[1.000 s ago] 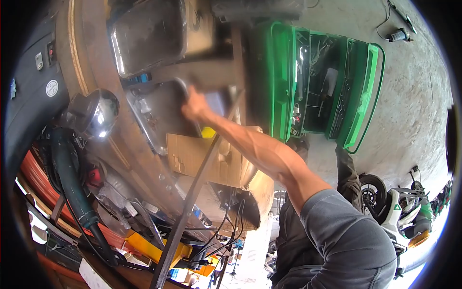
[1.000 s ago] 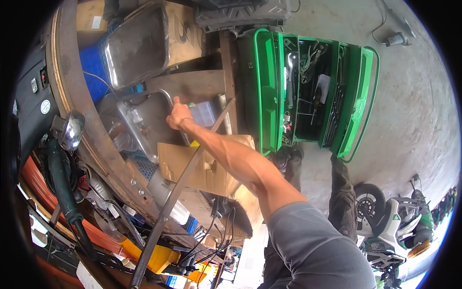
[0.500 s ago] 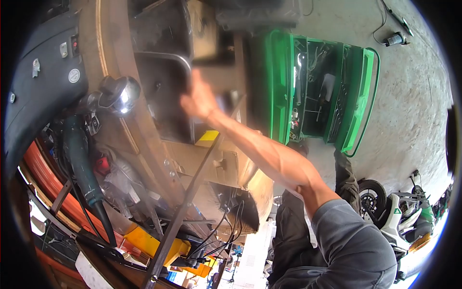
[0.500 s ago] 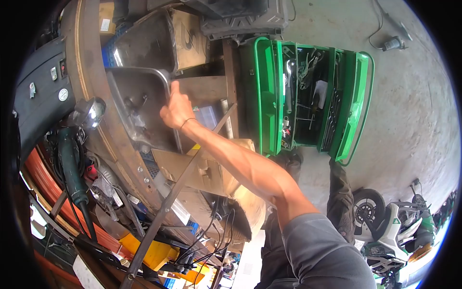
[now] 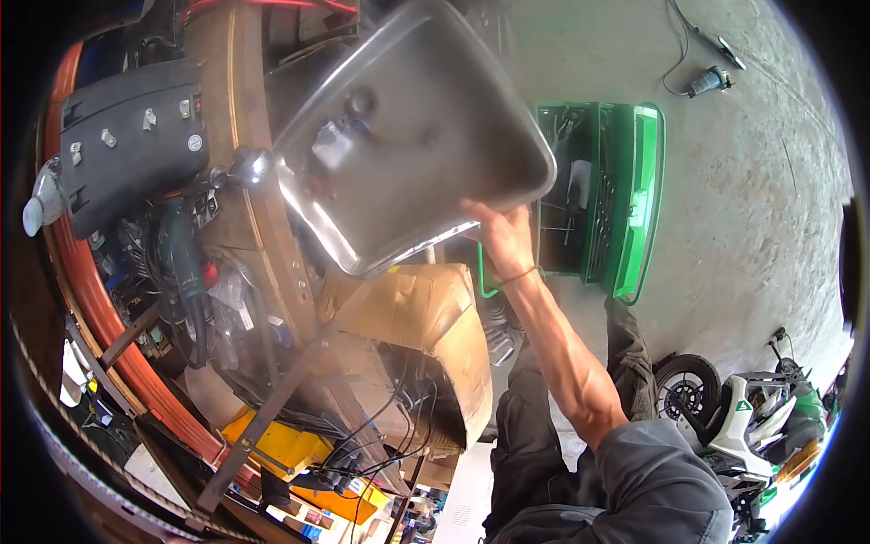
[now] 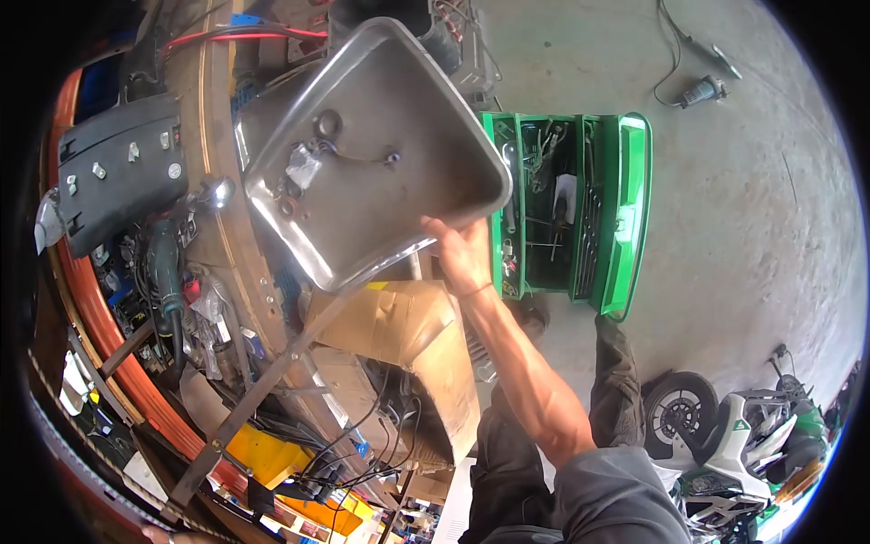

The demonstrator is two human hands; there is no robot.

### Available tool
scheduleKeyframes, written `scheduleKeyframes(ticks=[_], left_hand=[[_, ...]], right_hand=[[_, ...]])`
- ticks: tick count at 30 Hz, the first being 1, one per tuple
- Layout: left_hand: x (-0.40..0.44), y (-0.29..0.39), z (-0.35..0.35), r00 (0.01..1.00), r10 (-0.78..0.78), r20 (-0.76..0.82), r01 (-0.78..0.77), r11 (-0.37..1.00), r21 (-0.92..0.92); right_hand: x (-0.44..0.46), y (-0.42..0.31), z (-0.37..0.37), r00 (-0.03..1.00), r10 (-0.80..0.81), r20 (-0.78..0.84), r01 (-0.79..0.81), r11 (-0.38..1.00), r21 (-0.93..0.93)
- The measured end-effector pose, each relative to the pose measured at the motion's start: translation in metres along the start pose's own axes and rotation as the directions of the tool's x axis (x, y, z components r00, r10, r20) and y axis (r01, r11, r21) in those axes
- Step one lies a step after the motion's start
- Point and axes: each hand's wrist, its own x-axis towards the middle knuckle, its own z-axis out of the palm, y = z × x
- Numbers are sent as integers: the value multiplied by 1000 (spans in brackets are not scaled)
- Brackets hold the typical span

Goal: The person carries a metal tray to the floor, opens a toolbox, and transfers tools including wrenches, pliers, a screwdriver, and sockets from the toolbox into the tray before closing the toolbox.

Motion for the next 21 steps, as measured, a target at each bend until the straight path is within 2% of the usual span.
scheduleKeyframes(ticks=[1, 2, 3, 4, 5, 6, 7, 8, 9, 13, 14, 16, 18, 21], left_hand=[[2, 6, 3, 998, 47, -50, -52, 994, -101], [2, 16, -4, 999, -38, -3, 39, 999, 18], [5, 15, 3, 983, 129, -131, -124, 991, 45], [9, 20, 10, 923, 292, -250, -277, 956, 93], [9, 28, -9, 951, 299, -79, -260, 911, 319], [7, 32, -11, 973, 224, -61, -207, 957, 205], [3, 19, -10, 992, -121, 28, 115, 980, 164], [0, 7, -5, 884, -449, 128, 429, 890, 155], [-3, -3, -1, 861, -494, 119, 480, 868, 129], [-5, -19, 2, 880, -457, 131, 421, 877, 234], [-7, -24, 6, 902, -423, 91, 394, 890, 229], [-12, -16, 3, 922, -381, 60, 377, 923, 73], [-19, -1, -2, 947, -316, -55, 302, 935, -186], [-40, 37, -9, 976, -113, -186, 45, 942, -332]], right_hand=[[-7, -14, -11, 999, 9, 45, -9, 1000, -9], [-15, -24, -18, 1000, -25, -8, 25, 998, 54], [-21, -30, -29, 998, -46, -44, 48, 997, 65], [-27, -37, -42, 995, -66, -79, 72, 995, 75], [-30, -38, -59, 992, -90, -88, 96, 994, 55], [-36, -45, -73, 987, -117, -106, 124, 990, 65], [-42, -50, -93, 988, -112, -103, 120, 990, 72], [-52, -59, -108, 989, -109, -98, 116, 990, 75], [-65, -68, -121, 988, -93, -122, 105, 989, 100], [-109, -88, -194, 992, -62, -110, 70, 995, 73], [-124, -96, -207, 990, -48, -135, 58, 996, 68], [-147, -115, -224, 986, -45, -162, 55, 997, 53], [-175, -133, -238, 980, -25, -200, 23, 1000, -8], [-206, -154, -264, 987, -7, -160, -3, 998, -57]])
